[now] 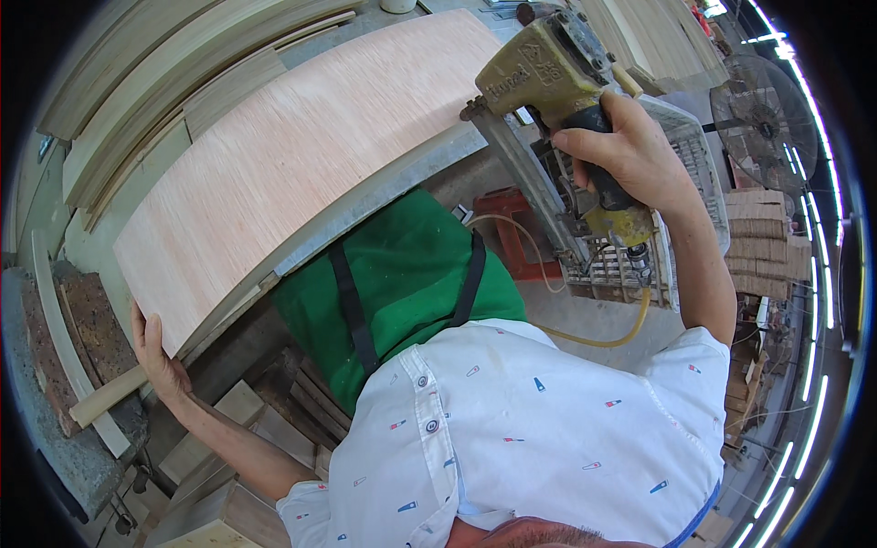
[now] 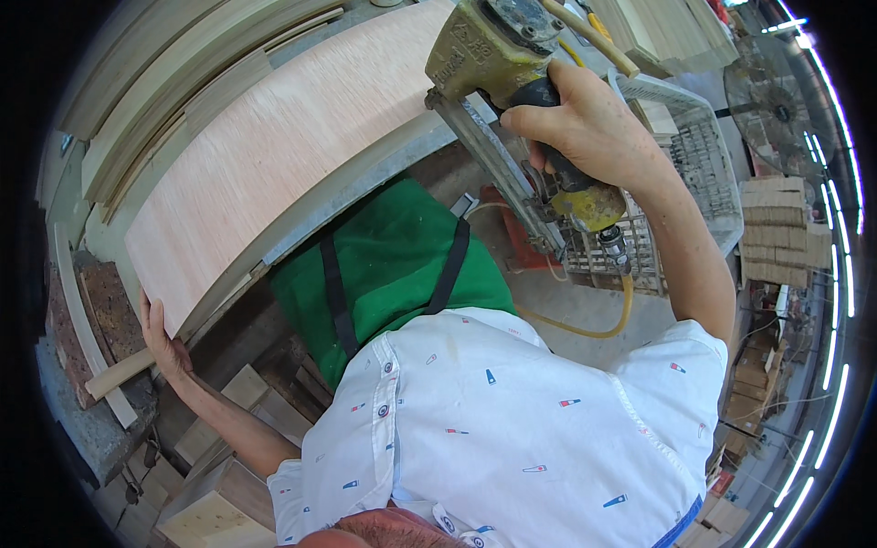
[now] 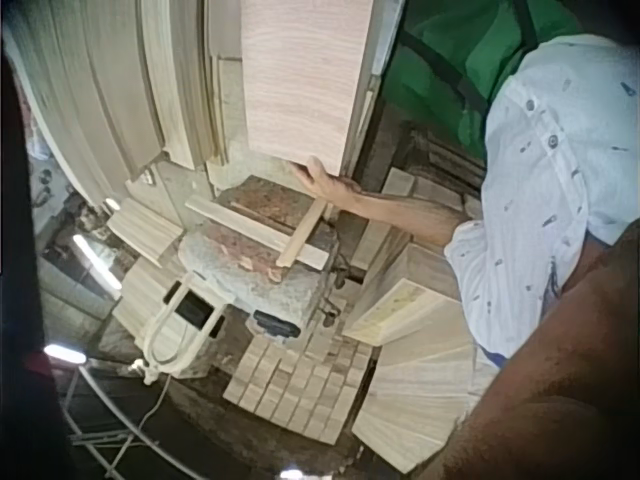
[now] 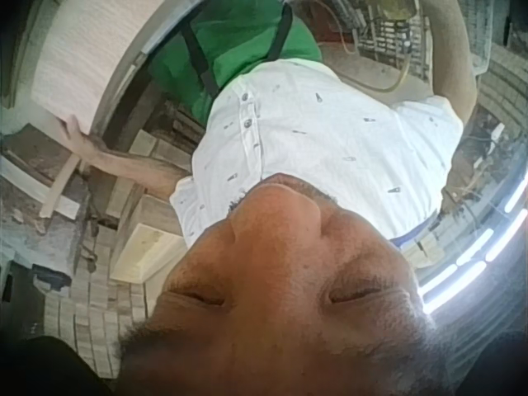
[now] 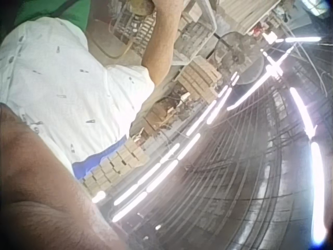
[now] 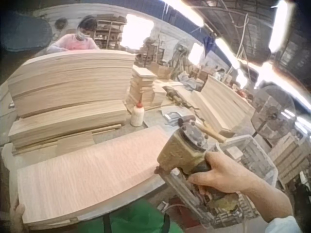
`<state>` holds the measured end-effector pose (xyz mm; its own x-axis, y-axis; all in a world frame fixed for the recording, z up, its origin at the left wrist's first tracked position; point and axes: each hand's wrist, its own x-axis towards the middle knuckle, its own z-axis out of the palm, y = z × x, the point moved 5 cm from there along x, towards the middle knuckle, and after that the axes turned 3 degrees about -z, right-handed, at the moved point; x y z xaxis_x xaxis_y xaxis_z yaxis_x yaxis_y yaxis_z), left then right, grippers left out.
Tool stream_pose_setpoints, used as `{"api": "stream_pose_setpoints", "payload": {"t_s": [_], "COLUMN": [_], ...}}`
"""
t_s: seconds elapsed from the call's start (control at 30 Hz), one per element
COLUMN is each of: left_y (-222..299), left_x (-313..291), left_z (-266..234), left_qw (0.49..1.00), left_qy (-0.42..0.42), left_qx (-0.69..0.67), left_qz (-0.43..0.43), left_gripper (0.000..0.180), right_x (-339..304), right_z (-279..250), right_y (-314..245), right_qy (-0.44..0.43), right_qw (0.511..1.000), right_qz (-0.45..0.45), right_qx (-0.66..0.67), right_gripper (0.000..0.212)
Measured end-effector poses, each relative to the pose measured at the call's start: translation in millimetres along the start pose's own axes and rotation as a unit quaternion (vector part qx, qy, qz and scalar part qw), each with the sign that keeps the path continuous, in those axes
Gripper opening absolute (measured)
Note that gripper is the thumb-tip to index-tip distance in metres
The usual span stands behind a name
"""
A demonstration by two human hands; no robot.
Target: Assembling wooden boxes by applying wood glue and using a pneumatic nail gun to join panels.
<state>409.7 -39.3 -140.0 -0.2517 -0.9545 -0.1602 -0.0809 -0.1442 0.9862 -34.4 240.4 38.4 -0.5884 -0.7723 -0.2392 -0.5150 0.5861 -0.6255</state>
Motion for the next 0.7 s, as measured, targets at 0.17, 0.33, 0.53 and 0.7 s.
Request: {"api": "stream_pose_setpoints", "payload": {"t_s": [0.17, 0.33, 0.53, 0.7], "left_y": [1, 1, 1, -1], "left_x": [1, -1, -2, -17], "left_z": [1, 1, 6, 6], "left_qw": [1.0, 1.0, 1.0, 0.999], "left_qy": [0.002, 0.008, -0.002, 0.041], "left_qx": [0.011, 0.014, -0.009, -0.031], "left_qz": [0.007, 0.002, 0.001, -0.007], "left_gripper": [0.075, 0.076, 0.071, 0.063], "right_x": [-3, 0, -3, 23], "right_z": [0, -3, -34, -74], "right_y": [-7, -2, 20, 58], "right_qy": [0.018, 0.005, 0.061, 0.135], "right_qw": [1.0, 0.998, 0.996, 0.99], "right_qz": [-0.004, -0.013, -0.03, -0.001], "right_qx": [-0.012, -0.069, 0.049, 0.034], "right_gripper": [0.029, 0.028, 0.027, 0.026]}}
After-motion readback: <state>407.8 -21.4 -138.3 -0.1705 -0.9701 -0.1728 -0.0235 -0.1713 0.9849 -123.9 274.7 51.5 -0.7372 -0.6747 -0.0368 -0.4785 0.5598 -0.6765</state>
